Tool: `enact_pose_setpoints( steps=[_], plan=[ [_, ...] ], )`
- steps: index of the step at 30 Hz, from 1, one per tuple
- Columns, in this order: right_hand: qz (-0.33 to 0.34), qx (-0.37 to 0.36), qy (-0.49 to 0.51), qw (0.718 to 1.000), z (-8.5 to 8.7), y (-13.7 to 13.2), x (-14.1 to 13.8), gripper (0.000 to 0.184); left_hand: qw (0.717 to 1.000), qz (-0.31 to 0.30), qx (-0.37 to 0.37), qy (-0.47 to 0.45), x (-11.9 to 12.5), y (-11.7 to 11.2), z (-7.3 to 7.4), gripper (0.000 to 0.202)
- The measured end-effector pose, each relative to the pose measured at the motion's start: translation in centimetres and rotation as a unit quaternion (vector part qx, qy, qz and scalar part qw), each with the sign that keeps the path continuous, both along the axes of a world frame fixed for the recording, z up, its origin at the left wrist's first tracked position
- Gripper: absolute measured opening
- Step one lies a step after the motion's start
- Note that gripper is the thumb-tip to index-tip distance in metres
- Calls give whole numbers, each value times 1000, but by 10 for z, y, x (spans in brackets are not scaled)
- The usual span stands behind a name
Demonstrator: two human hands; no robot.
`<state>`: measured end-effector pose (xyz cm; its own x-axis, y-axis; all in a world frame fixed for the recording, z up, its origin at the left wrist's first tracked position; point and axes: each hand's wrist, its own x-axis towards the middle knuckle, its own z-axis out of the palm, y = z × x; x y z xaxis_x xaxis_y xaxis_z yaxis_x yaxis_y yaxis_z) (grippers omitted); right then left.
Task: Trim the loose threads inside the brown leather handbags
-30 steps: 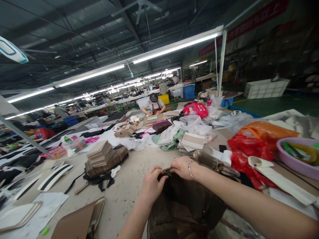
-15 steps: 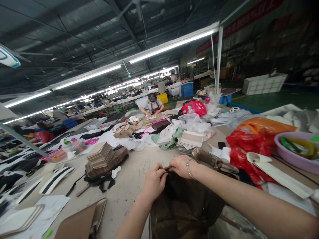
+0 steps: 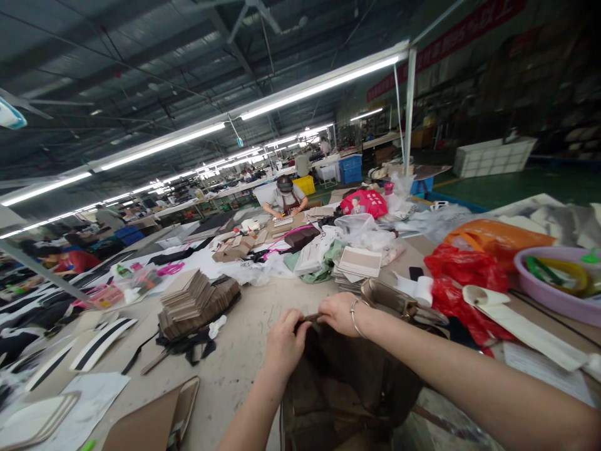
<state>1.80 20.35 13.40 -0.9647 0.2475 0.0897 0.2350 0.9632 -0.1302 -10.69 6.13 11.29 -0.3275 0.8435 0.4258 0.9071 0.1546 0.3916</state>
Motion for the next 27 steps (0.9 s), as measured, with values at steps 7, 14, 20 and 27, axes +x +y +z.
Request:
enact_pose_setpoints(
  steps=[7, 14, 20, 27],
  plan=[
    [-6, 8, -2, 1000, 0, 0, 0, 33, 999, -33, 18, 18, 0, 1, -3, 11],
    [0, 12, 8, 1000, 2, -2, 1, 32, 998, -48, 48, 13, -1, -4, -3, 10],
    [-5, 5, 3, 1000, 2, -1, 1, 33, 996, -55, 69, 33, -5, -6, -10, 14],
    [-8, 0, 11, 1000, 4, -2, 4, 30, 995, -61, 46, 58, -2, -5, -7, 19]
  ],
)
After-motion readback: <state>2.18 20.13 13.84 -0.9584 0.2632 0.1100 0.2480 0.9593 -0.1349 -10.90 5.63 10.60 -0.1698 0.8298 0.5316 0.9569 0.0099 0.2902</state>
